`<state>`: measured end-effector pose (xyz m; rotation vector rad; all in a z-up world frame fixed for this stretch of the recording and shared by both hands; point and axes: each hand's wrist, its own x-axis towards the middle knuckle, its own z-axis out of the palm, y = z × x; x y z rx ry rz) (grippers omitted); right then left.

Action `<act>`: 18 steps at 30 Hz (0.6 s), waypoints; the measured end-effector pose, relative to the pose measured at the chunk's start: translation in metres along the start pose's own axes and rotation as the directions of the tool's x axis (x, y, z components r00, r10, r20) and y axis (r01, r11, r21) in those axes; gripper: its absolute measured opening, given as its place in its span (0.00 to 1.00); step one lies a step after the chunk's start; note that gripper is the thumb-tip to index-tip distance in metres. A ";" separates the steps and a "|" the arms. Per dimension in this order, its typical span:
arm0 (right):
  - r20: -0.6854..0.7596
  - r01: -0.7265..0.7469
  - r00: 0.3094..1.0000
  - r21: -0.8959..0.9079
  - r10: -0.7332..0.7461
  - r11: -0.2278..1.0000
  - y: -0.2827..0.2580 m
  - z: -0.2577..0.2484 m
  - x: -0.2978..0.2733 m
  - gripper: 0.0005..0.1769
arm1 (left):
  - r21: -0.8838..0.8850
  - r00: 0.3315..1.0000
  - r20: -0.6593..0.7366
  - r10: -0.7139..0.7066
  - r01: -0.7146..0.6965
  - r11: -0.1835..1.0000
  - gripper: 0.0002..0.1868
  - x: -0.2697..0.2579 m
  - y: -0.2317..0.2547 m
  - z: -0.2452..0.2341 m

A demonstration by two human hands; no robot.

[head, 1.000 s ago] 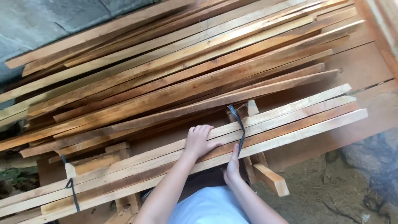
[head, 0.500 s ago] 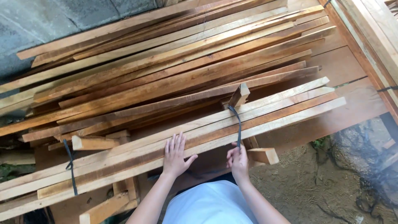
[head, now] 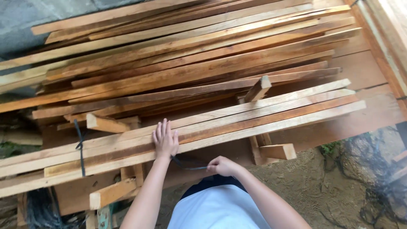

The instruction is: The person arranges several long wooden planks on a wooden workbench, aligning them into a neat stack. They then use a black strap to tie the bundle of planks together, wrapping it around the wood and securing it.

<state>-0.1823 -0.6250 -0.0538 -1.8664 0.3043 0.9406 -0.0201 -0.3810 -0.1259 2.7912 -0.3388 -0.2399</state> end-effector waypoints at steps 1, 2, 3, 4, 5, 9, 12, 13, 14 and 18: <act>0.009 0.003 1.000 -0.004 -0.003 1.000 0.011 0.001 0.011 0.10 | 0.002 1.000 -0.001 -0.010 0.010 1.000 0.32 -0.003 0.004 -0.007; -0.026 -0.125 0.991 0.160 0.131 0.979 0.023 0.002 0.022 0.13 | -0.017 0.999 0.037 -0.019 0.020 1.000 0.32 -0.005 0.008 -0.014; -0.040 -0.238 0.963 0.323 0.265 0.916 0.033 0.002 0.034 0.17 | -0.037 0.997 0.073 -0.026 0.028 0.999 0.32 -0.004 0.013 -0.021; -0.035 -0.236 0.965 0.319 0.261 0.918 0.031 -0.002 0.033 0.17 | -0.034 0.997 0.070 -0.033 0.036 0.999 0.32 -0.004 0.014 -0.024; -0.053 -0.266 0.938 0.520 0.342 0.811 0.029 -0.004 0.031 0.16 | -0.047 0.995 0.091 -0.032 0.036 0.998 0.33 -0.005 0.014 -0.026; -0.050 -0.245 0.893 0.779 0.448 0.577 0.029 -0.016 0.026 0.25 | -0.056 0.994 0.101 -0.029 0.035 0.998 0.34 -0.005 0.012 -0.026; -0.137 -0.149 0.863 0.851 0.487 0.504 0.050 -0.017 0.040 0.27 | -0.066 0.993 0.111 -0.048 0.056 0.996 0.37 -0.007 0.025 -0.044; -0.134 -0.150 0.862 0.854 0.489 0.498 0.053 -0.014 0.045 0.27 | -0.063 0.992 0.116 -0.045 0.052 0.997 0.37 -0.003 0.024 -0.037; -0.241 -0.017 0.802 0.906 0.547 0.423 0.055 -0.010 0.050 0.20 | -0.018 0.993 0.092 -0.077 0.079 0.997 0.37 0.001 0.022 -0.030; -0.372 0.118 0.729 0.895 0.574 0.431 0.089 0.007 0.090 0.15 | 0.025 0.995 0.093 -0.037 0.035 0.999 0.28 0.028 0.038 -0.016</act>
